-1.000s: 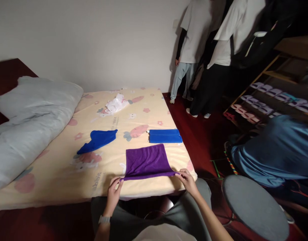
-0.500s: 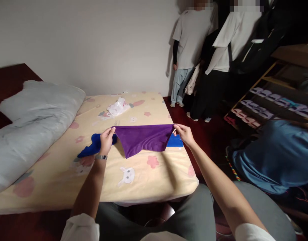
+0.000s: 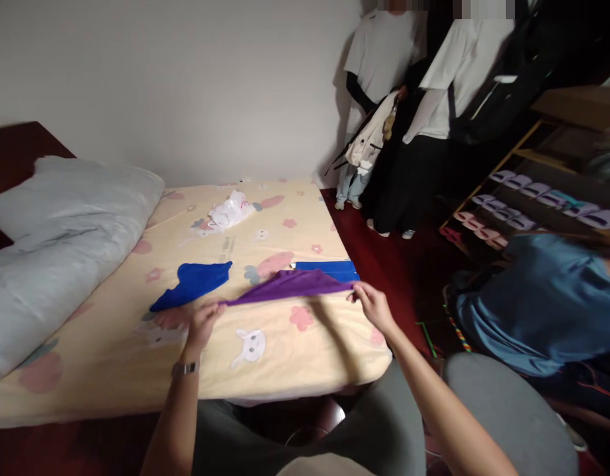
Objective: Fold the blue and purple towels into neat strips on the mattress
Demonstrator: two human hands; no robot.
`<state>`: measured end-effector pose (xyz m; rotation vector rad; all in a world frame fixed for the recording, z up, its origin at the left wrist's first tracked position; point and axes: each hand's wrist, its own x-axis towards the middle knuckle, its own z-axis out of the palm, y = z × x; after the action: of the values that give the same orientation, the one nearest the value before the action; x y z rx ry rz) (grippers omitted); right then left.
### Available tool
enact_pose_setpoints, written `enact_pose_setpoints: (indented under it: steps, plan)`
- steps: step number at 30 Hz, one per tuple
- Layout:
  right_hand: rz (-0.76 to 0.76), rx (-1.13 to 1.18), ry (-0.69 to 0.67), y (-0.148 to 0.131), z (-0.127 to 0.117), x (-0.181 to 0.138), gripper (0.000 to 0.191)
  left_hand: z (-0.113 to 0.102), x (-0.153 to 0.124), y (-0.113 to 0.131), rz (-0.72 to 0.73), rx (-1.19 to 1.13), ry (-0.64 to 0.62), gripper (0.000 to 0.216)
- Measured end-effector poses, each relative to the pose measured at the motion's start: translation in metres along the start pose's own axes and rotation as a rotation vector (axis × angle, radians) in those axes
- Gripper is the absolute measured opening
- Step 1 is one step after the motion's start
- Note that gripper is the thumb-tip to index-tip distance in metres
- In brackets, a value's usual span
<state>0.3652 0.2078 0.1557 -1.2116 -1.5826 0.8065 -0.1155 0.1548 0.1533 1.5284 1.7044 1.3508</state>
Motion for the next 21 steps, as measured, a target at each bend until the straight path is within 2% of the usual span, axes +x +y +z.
enact_pose_setpoints:
  steps: [5, 8, 11, 15, 18, 21]
  plan:
    - [0.248, -0.075, -0.236, 0.089, 0.02, -0.132, 0.06, 0.023, -0.137, -0.086, -0.274, 0.035, -0.405, 0.048]
    - [0.312, -0.076, -0.321, 0.116, 0.023, -0.178, 0.06, 0.029, -0.184, -0.11, -0.328, 0.054, -0.492, 0.047]
    - [0.306, -0.088, -0.384, 0.12, 0.017, -0.194, 0.053, 0.025, -0.197, -0.112, -0.32, 0.071, -0.48, 0.042]
    - [0.306, -0.045, -0.376, 0.116, 0.012, -0.195, 0.049, 0.023, -0.191, -0.108, -0.327, 0.022, -0.45, 0.04]
    - [0.363, 0.041, -0.282, 0.118, 0.021, -0.191, 0.053, 0.036, -0.188, -0.113, -0.415, -0.038, -0.297, 0.051]
    - [0.434, 0.075, -0.207, 0.124, 0.035, -0.184, 0.058, 0.057, -0.188, -0.121, -0.473, -0.022, -0.149, 0.061]
